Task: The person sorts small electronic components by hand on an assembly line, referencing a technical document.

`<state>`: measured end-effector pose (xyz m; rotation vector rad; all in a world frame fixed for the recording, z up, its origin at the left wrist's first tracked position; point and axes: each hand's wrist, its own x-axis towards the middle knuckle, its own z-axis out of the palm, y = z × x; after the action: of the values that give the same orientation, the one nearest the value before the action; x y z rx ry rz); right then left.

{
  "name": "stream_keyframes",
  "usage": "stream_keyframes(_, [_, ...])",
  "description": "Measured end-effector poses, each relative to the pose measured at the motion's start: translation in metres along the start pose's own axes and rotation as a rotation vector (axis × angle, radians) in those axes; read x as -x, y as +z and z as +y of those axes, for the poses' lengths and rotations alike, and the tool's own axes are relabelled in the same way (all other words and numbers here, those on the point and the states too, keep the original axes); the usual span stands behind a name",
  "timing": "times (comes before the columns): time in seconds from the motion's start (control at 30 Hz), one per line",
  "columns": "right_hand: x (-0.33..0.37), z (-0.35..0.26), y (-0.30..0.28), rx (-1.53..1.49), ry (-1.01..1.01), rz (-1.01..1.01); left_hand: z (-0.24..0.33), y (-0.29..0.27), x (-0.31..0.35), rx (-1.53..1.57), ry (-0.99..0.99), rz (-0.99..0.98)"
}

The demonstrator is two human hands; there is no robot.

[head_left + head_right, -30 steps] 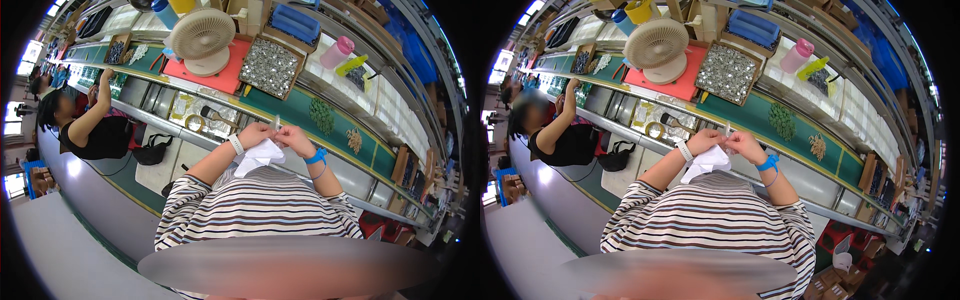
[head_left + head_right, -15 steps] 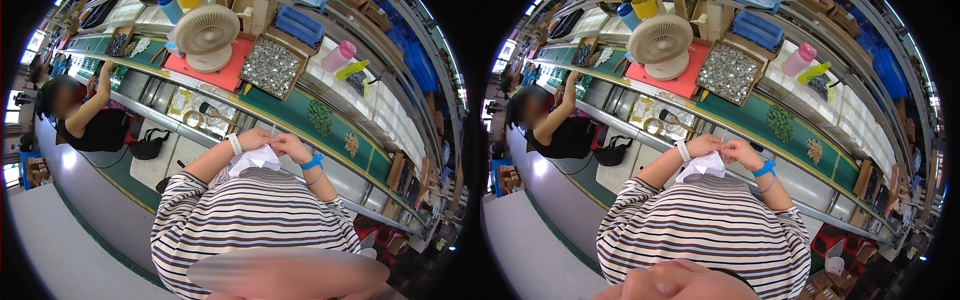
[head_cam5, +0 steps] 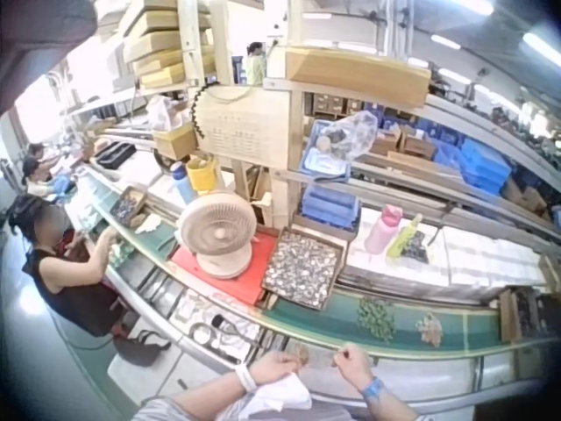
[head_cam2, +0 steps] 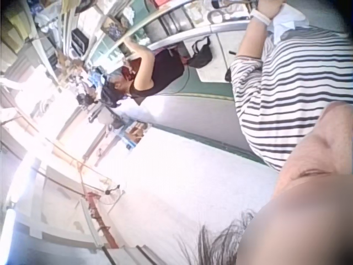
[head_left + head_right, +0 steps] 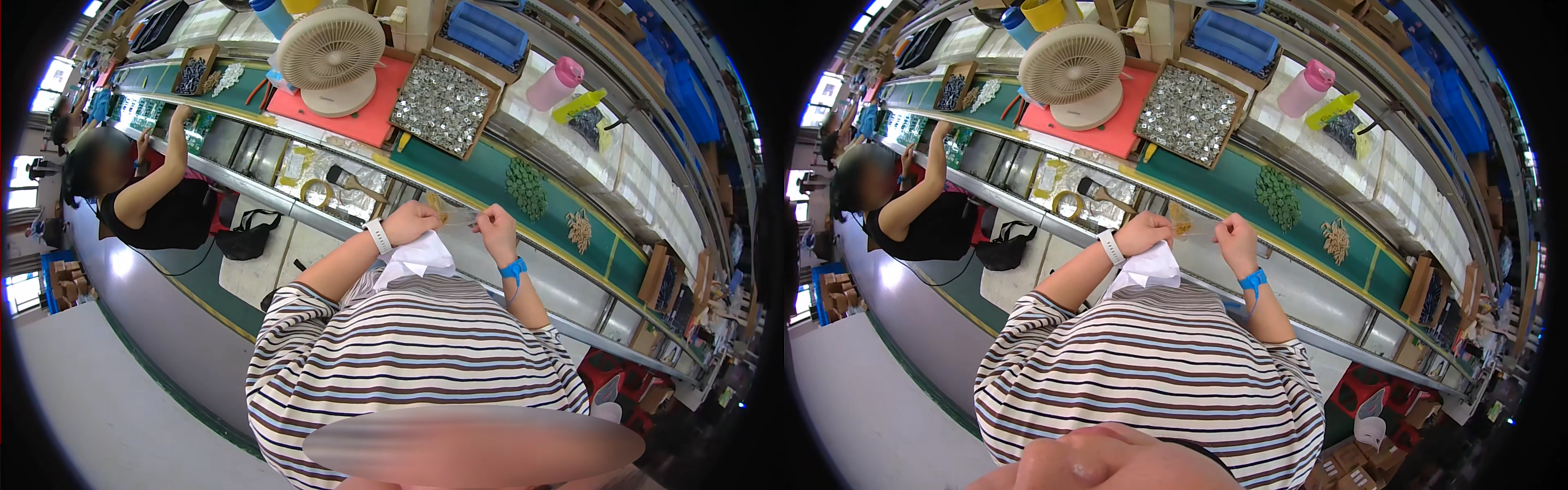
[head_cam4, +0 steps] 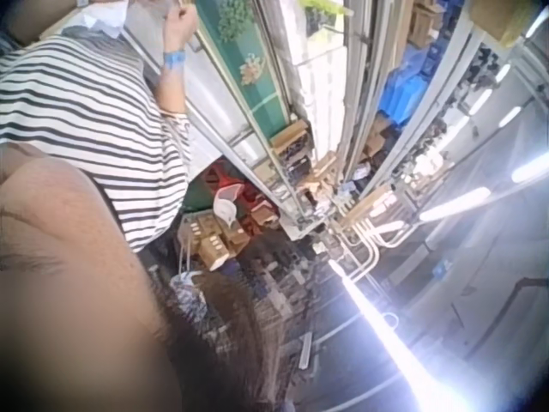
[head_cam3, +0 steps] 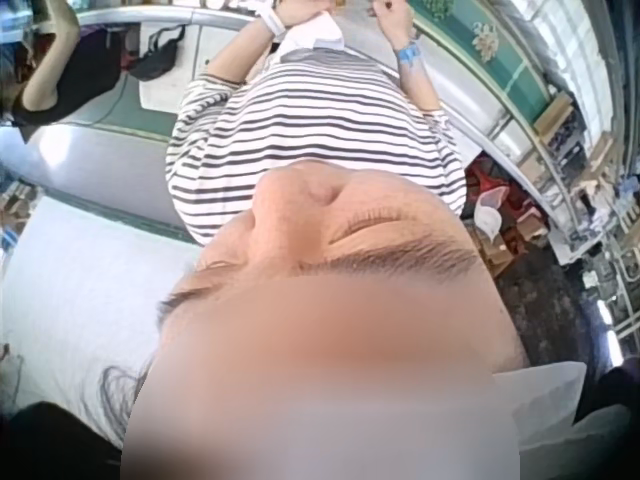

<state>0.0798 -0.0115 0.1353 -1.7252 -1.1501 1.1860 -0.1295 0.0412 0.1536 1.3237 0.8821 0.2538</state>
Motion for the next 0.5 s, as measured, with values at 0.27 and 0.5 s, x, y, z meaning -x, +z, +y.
stream_keyframes(0.27, [-0.016, 0.056, 0.015, -1.031, 0.343, -0.619, 0.032, 0.022, -0.016, 0.253, 0.125, -0.254])
stream_keyframes(0.5, [-0.014, 0.083, 0.006, -1.165, 0.513, -0.439, 0.028, 0.018, -0.045, 0.350, 0.017, -0.252])
